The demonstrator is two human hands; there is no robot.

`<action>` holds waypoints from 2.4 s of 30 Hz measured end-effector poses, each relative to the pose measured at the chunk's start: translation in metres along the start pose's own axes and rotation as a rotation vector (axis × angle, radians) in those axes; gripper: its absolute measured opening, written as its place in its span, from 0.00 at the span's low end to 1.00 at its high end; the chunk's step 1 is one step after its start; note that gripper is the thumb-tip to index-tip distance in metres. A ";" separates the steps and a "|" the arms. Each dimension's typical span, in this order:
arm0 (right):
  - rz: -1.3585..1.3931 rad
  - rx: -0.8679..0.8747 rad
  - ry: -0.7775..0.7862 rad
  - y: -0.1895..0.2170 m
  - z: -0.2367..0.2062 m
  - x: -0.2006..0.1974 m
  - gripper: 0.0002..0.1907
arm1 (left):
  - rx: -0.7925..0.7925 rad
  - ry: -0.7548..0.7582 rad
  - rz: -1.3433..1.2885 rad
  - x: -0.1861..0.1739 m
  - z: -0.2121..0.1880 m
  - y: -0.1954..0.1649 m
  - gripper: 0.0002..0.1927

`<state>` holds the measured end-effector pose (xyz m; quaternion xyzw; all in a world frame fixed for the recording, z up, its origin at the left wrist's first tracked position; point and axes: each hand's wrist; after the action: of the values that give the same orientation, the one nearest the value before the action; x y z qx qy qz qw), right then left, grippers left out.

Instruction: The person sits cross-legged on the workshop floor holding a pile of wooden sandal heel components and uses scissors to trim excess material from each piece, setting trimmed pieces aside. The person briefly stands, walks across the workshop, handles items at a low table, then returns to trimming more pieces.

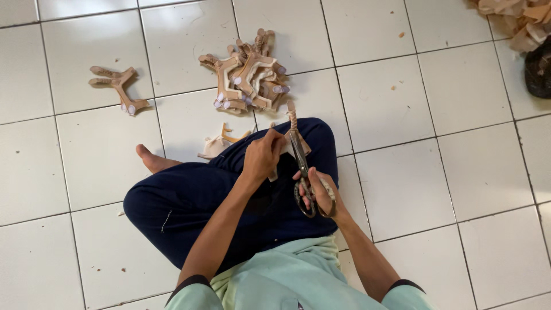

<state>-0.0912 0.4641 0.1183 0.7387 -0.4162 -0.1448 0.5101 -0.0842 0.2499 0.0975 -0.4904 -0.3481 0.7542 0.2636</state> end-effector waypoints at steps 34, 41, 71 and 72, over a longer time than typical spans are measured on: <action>0.203 0.134 -0.057 -0.012 0.016 -0.025 0.39 | -0.140 0.028 0.116 0.038 0.005 0.013 0.09; 0.150 0.139 -0.063 -0.004 0.015 -0.013 0.39 | -0.123 0.040 0.113 0.021 0.006 0.011 0.10; -0.284 -0.243 -0.025 -0.025 0.042 0.052 0.24 | -0.513 -0.421 -1.048 -0.090 -0.051 0.055 0.22; -0.289 -0.286 -0.014 -0.029 0.042 0.058 0.25 | -0.460 -0.463 -1.066 -0.097 -0.058 0.050 0.21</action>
<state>-0.0689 0.3968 0.0869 0.7096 -0.2846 -0.2794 0.5809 0.0035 0.1629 0.0955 -0.1174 -0.7466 0.5115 0.4089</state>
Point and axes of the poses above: each hand's wrist, its own z-axis towards the middle knuckle, its own x-axis out of the palm, y = z × x, and after that the axes turned 2 degrees about y, right-handed
